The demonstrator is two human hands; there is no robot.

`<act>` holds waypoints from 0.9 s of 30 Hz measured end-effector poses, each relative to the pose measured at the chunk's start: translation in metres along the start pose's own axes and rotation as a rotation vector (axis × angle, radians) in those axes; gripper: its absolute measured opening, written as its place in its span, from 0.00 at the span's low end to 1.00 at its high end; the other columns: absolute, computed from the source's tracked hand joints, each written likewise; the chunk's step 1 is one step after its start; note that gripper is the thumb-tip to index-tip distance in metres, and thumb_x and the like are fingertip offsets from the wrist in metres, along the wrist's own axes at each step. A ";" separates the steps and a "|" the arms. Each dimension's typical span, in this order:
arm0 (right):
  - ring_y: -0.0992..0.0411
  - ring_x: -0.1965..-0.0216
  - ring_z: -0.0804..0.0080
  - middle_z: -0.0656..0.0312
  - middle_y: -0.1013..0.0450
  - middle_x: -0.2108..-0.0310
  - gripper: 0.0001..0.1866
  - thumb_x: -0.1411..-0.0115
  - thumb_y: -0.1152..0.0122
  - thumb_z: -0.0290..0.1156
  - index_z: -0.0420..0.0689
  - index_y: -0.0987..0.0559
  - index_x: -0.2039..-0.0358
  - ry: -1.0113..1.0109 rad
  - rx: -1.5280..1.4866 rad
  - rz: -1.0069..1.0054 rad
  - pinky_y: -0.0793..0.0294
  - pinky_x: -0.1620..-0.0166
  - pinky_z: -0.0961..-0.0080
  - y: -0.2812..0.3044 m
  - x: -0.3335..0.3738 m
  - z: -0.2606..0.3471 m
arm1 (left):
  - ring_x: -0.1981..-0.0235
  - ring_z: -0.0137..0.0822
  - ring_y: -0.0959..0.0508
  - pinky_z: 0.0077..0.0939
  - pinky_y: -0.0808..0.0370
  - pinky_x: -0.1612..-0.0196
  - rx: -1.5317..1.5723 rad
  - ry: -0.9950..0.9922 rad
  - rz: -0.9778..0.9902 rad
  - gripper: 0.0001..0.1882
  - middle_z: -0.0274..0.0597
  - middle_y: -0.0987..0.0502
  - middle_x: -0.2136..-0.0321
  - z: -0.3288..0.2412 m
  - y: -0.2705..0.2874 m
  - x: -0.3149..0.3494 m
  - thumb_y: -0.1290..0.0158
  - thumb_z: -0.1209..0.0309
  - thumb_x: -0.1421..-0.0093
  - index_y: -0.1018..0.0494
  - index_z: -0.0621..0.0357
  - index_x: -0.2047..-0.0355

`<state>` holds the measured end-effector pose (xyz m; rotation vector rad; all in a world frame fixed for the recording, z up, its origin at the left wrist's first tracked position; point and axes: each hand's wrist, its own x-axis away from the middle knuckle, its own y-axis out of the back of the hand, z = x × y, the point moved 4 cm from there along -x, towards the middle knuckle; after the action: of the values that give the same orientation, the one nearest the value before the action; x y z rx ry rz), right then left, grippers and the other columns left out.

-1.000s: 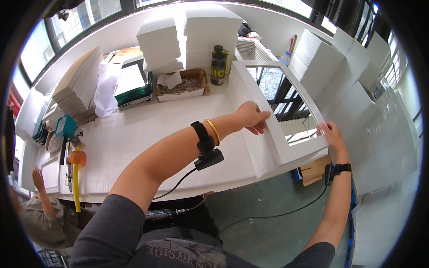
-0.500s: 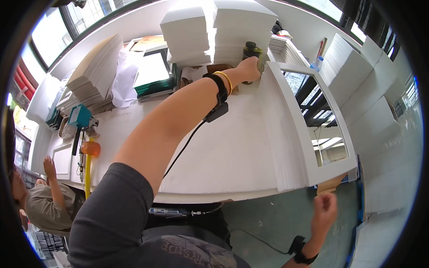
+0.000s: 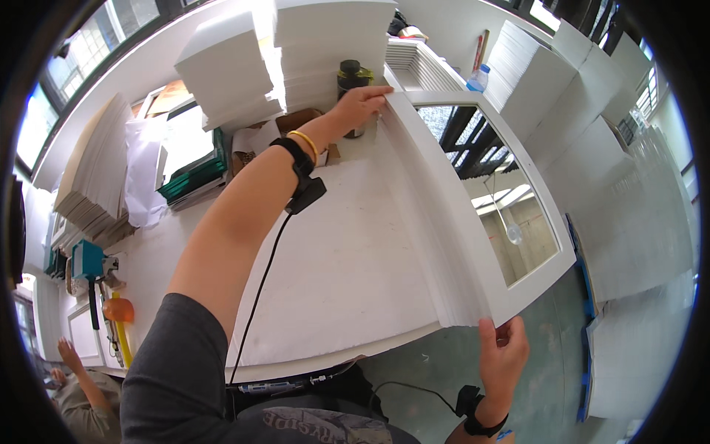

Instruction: Assembling a mirrored cabinet door by placing a mirror into a white frame, cleaning it, and then securing a back panel with screws.

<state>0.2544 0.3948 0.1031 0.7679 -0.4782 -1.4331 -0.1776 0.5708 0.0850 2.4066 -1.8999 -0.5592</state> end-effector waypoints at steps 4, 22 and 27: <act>0.40 0.80 0.84 0.67 0.34 0.81 0.17 0.47 0.38 0.39 0.37 0.28 0.71 -0.046 -0.138 0.050 0.38 0.75 0.84 -0.009 -0.004 0.001 | 0.65 0.20 0.30 0.14 0.33 0.57 0.113 -0.106 -0.014 0.19 0.29 0.26 0.65 0.012 0.011 0.005 0.51 0.63 0.39 0.30 0.57 0.50; 0.40 0.82 0.83 0.66 0.34 0.83 0.16 0.49 0.36 0.36 0.35 0.28 0.75 -0.017 -0.016 -0.010 0.39 0.77 0.84 -0.006 -0.005 0.003 | 0.66 0.22 0.28 0.16 0.31 0.61 0.339 -0.040 -0.322 0.14 0.33 0.22 0.69 0.023 0.006 0.003 0.39 0.67 0.49 0.23 0.58 0.62; 0.41 0.82 0.83 0.65 0.35 0.83 0.15 0.46 0.38 0.36 0.35 0.28 0.74 0.029 -0.073 -0.046 0.40 0.78 0.84 -0.010 -0.003 -0.003 | 0.68 0.23 0.26 0.17 0.30 0.61 0.316 -0.065 -0.342 0.14 0.35 0.22 0.71 0.019 0.006 0.004 0.38 0.67 0.50 0.22 0.60 0.64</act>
<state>0.2490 0.3990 0.0946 0.7442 -0.3865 -1.4720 -0.1878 0.5698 0.0675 2.9800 -1.7195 -0.3721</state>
